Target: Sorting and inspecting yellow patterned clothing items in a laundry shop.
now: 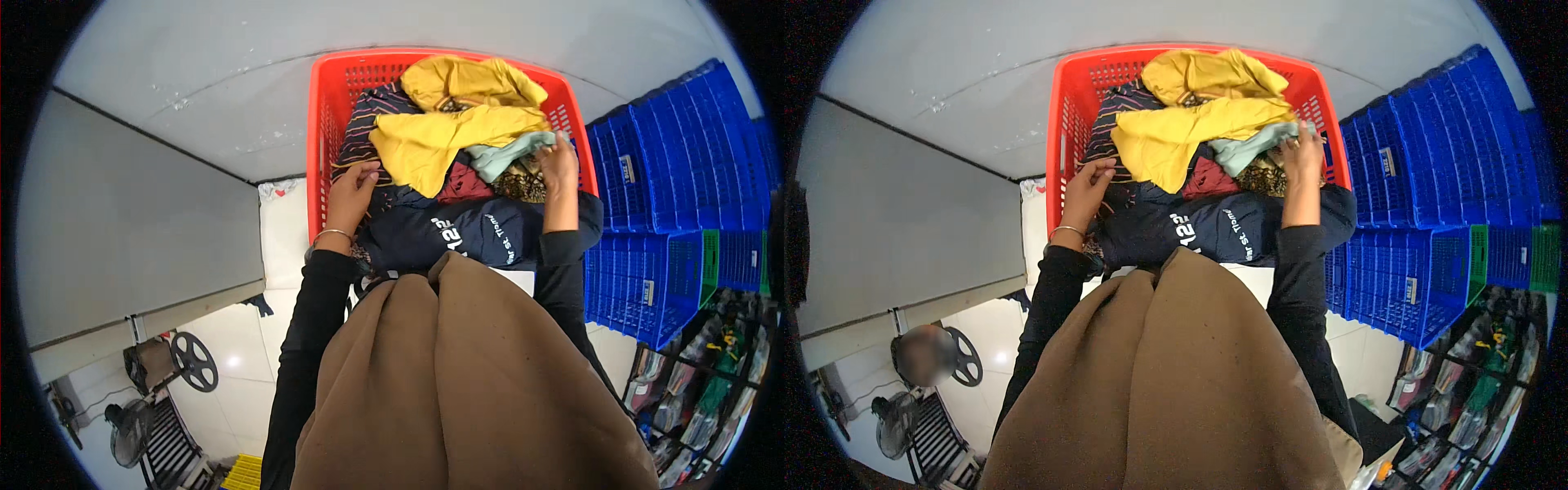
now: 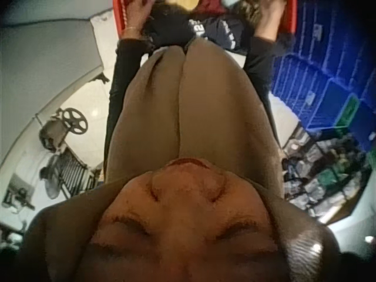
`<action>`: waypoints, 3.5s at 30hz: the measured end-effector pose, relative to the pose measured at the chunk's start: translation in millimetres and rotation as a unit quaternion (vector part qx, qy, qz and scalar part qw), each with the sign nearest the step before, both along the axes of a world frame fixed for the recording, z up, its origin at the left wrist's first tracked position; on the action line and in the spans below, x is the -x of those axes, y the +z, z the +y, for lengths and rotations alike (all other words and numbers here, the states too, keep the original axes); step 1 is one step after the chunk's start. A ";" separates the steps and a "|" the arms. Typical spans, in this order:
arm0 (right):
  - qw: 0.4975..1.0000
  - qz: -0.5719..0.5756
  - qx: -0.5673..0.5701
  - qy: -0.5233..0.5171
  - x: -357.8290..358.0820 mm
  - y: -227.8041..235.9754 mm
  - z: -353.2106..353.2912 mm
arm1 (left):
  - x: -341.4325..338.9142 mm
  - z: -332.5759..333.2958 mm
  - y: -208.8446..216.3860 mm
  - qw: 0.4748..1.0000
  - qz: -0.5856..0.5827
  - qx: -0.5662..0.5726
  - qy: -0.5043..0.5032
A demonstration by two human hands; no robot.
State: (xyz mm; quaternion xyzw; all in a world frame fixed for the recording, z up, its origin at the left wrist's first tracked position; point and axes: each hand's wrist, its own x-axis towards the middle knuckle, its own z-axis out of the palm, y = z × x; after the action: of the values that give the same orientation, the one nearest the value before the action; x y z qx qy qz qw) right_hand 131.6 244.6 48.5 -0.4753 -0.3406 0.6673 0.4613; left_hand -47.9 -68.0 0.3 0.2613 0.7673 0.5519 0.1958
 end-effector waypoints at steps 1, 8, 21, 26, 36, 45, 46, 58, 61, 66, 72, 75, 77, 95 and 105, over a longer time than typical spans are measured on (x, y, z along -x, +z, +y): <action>0.995 -0.050 -0.080 -0.008 2.0 -5.5 -7.8 | 0.7 1.4 -3.0 1.000 0.011 -0.002 -0.002; 0.642 -0.261 -0.237 0.681 63.1 -38.8 -102.3 | 5.2 4.2 -17.5 0.997 -0.051 -0.061 -0.023; 0.669 -0.448 -0.187 0.563 94.7 -55.2 -77.1 | 12.3 0.7 -24.4 0.998 -0.043 -0.035 0.026; 0.396 -0.619 -0.358 0.576 92.8 -78.3 -105.5 | 13.6 1.1 -23.6 0.999 -0.045 -0.008 0.022; 0.953 -0.114 -0.033 0.278 65.7 -59.5 -51.4 | 16.9 0.2 -26.0 0.997 -0.064 -0.040 0.022; 0.841 -0.389 -0.345 0.149 78.8 -67.7 -56.5 | -5.0 -6.6 -15.3 0.895 -0.044 0.200 -0.397; 0.716 -0.538 -0.442 0.036 79.3 -68.5 -67.3 | -4.3 -5.9 -14.1 0.870 -0.076 0.242 -0.423; 0.547 -0.460 -0.566 0.411 150.3 -89.3 -166.5 | 5.4 -4.7 -16.1 0.874 -0.039 0.356 -0.330; 0.728 -0.278 -0.497 0.381 151.4 -54.7 -141.3 | 6.7 -5.5 -14.2 0.873 -0.034 0.357 -0.332; 0.847 -0.156 -0.390 0.324 106.3 28.8 -73.8 | 4.0 -6.9 -11.1 0.896 -0.050 0.308 -0.316; 0.880 -0.221 -0.334 0.257 32.7 -4.1 2.6 | 3.4 -5.8 -13.0 0.903 -0.038 0.293 -0.313; 0.615 -0.647 -0.366 0.261 -12.4 -38.8 21.9 | 4.7 -5.5 -12.7 0.866 -0.021 0.369 -0.337; 0.535 -0.722 -0.291 0.328 -27.2 -53.0 21.2 | 5.2 -5.8 -12.1 0.871 -0.025 0.365 -0.326; 0.251 -0.454 -0.730 0.445 185.9 -97.5 -145.7 | 6.7 -13.1 -18.3 0.893 -0.030 0.381 -0.239; 0.303 -0.590 -0.584 0.467 127.3 -150.7 -22.5 | 6.8 -17.3 -12.0 0.901 -0.082 0.380 -0.194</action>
State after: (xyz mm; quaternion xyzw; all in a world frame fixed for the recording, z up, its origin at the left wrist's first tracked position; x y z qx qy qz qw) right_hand 4.3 222.0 -102.3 -0.1096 -0.9875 -0.0614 -0.0955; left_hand -54.7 -85.4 -11.7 0.2642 0.8343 0.1886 0.4455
